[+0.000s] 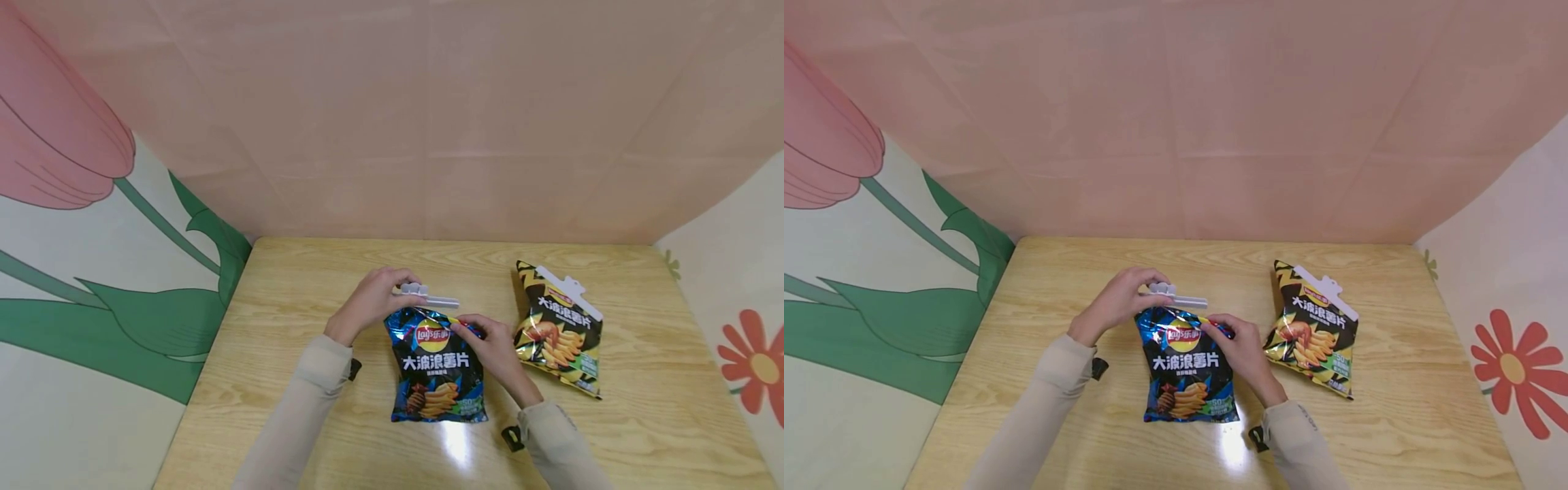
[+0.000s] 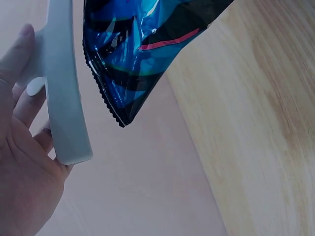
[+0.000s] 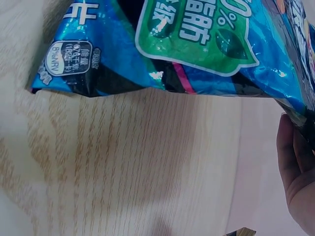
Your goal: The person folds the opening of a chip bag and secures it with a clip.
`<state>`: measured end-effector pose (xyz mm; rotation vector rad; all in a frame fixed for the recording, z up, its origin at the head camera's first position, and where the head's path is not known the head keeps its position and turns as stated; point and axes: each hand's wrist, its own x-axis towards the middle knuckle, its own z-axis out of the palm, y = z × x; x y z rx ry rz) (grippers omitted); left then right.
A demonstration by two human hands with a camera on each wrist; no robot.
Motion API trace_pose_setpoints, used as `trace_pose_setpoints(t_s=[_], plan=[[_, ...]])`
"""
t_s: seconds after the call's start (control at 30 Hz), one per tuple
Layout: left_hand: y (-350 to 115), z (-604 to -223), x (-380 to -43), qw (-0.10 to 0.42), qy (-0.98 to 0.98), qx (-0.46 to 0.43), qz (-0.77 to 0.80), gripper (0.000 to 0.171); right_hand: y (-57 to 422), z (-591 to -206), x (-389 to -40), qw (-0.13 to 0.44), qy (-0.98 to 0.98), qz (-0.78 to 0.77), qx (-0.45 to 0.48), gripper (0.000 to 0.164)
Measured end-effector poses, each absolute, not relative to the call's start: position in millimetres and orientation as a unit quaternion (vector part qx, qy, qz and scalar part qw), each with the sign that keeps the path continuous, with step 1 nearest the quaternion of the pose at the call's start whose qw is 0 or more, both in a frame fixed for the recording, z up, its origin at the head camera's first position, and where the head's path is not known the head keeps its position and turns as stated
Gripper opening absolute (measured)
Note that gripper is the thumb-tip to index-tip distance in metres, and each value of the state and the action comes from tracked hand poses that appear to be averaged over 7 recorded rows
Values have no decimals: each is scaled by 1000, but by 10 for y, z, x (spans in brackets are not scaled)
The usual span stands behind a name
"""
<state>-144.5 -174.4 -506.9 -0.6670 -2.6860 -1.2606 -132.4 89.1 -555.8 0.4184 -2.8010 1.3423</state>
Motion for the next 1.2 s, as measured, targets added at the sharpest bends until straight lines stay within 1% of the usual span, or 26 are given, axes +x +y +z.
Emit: trace_pose_setpoints(t_s=[0.2,0.37,0.57,0.83,0.97,1.2], plan=[[-1736,-5044,-1463,54,-883,-222,-410,26,894,-5562,-1327,-1,-893,430,131,29],[-1725,-5049,-1478,53,-883,-227,-407,27,888,-5545,-1318,3,-891,433,135,28],[-1712,-5061,-1500,37,-878,-232,-418,27,880,-5530,-1314,12,-891,432,142,24],[-1698,-5057,-1521,16,-874,-235,-425,27,882,-5535,-1308,16,-890,433,145,23],[-1694,-5042,-1522,17,-878,-233,-417,25,883,-5534,-1308,17,-891,429,144,23],[-1705,-5017,-1515,21,-881,-234,-411,20,881,-5530,-1304,2,-892,433,132,25]])
